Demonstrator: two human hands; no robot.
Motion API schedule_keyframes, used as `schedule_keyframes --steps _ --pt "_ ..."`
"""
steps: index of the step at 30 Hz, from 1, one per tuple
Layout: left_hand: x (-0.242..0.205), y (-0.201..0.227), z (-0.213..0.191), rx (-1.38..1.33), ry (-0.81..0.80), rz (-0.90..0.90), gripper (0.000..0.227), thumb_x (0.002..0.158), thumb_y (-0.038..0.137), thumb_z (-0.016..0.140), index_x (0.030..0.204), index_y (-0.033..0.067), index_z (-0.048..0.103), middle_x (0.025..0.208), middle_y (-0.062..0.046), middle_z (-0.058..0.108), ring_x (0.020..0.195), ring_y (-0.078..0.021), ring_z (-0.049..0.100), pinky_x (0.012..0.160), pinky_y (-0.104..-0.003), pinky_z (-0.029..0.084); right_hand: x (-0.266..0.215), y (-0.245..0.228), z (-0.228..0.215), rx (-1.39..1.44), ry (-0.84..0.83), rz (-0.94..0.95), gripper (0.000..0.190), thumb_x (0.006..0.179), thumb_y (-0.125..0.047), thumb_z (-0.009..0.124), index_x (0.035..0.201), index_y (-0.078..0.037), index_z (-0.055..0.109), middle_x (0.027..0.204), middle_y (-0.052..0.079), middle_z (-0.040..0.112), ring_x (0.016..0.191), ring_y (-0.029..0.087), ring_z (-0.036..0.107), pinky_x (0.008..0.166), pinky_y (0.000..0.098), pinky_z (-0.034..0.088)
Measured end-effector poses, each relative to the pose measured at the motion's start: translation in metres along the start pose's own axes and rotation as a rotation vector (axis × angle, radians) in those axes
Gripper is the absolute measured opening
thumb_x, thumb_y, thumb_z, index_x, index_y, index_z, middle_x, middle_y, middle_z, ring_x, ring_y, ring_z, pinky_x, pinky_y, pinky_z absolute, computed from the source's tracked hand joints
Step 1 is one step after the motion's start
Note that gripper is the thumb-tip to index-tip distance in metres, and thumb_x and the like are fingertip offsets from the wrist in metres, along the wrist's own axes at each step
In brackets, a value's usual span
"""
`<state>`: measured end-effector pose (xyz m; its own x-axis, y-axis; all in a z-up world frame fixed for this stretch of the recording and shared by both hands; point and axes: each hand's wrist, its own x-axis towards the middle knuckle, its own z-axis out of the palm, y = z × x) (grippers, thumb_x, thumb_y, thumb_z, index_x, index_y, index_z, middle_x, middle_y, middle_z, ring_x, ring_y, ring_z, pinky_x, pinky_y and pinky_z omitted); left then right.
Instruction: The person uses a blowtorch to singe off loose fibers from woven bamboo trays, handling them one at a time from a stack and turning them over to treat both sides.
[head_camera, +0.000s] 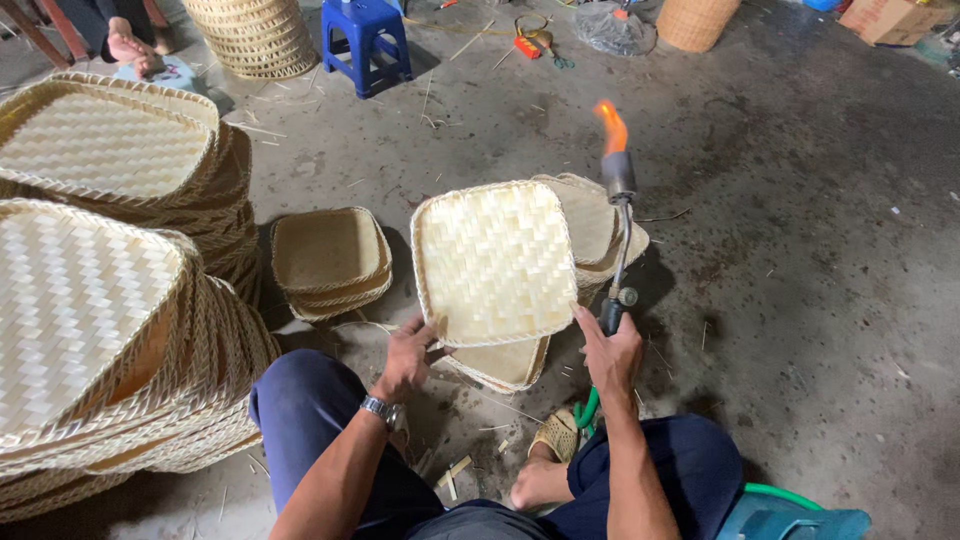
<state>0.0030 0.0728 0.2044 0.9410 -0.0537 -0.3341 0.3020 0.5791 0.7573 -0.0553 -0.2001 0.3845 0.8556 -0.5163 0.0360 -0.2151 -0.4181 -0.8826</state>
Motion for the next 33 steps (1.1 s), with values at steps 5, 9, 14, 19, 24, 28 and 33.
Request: schedule_keyframes --steps 5,9,14,19,24,28,33 --pt "-0.004 -0.018 0.010 -0.153 -0.146 -0.114 0.031 0.098 0.011 0.061 0.127 0.0007 0.063 0.118 -0.011 0.073 0.101 -0.0240 0.072 0.084 -0.042 0.065 0.015 0.022 0.009 0.232 0.004 -0.009 0.033 0.085 -0.029 0.082 0.084 -0.002 0.062 0.058 0.002 0.056 0.044 0.010 0.051 0.038 0.0289 0.040" --pt "-0.005 -0.018 0.002 -0.049 -0.209 -0.199 0.045 0.096 0.017 0.068 0.136 0.0001 0.057 0.129 -0.018 0.066 0.112 -0.0295 0.066 0.095 -0.048 0.060 0.028 0.035 0.006 0.283 -0.007 -0.083 0.020 0.091 -0.022 0.076 0.087 -0.004 0.068 0.057 0.000 0.056 0.044 0.007 0.048 0.038 0.0258 0.038" --pt "-0.002 0.004 0.002 0.671 0.023 0.371 0.084 0.091 0.055 0.063 0.154 0.0054 0.036 0.156 -0.022 0.034 0.143 -0.0349 0.036 0.110 -0.054 0.040 0.036 0.032 -0.029 0.097 -0.078 -0.175 0.019 0.092 -0.020 0.075 0.087 -0.003 0.068 0.059 -0.004 0.056 0.048 0.005 0.049 0.041 0.0244 0.039" --pt "0.005 0.045 0.001 0.854 -0.046 0.490 0.075 0.097 0.058 0.051 0.149 0.0039 0.049 0.151 -0.021 0.052 0.137 -0.0328 0.052 0.110 -0.044 0.046 0.041 0.028 -0.044 0.016 -0.305 -0.109 0.019 0.086 -0.020 0.078 0.090 -0.004 0.069 0.059 -0.003 0.056 0.046 0.005 0.047 0.039 0.0256 0.038" --pt "-0.002 0.065 0.002 0.669 -0.322 0.209 0.065 0.100 0.051 0.055 0.145 0.0039 0.049 0.136 -0.013 0.062 0.127 -0.0234 0.061 0.105 -0.034 0.050 0.040 0.027 -0.045 0.033 -0.416 -0.144 0.020 0.083 -0.020 0.080 0.090 -0.004 0.070 0.062 -0.004 0.058 0.049 0.003 0.051 0.041 0.0228 0.040" --pt "-0.007 0.060 0.000 0.336 -0.417 -0.006 0.045 0.101 0.031 0.064 0.131 -0.0023 0.068 0.105 -0.005 0.074 0.086 -0.0112 0.064 0.078 -0.027 0.053 0.042 0.021 -0.042 -0.029 -0.408 -0.137 0.022 0.084 -0.021 0.081 0.087 -0.003 0.068 0.060 -0.001 0.056 0.049 0.005 0.050 0.042 0.0234 0.039" --pt "0.003 0.039 -0.008 0.354 -0.315 0.144 0.037 0.101 0.024 0.065 0.128 0.0011 0.072 0.099 0.002 0.073 0.076 -0.0020 0.057 0.068 -0.020 0.049 0.035 0.006 -0.047 -0.192 -0.291 -0.150 0.031 0.089 -0.034 0.076 0.089 -0.004 0.069 0.061 0.005 0.057 0.050 0.012 0.052 0.047 0.0306 0.042"
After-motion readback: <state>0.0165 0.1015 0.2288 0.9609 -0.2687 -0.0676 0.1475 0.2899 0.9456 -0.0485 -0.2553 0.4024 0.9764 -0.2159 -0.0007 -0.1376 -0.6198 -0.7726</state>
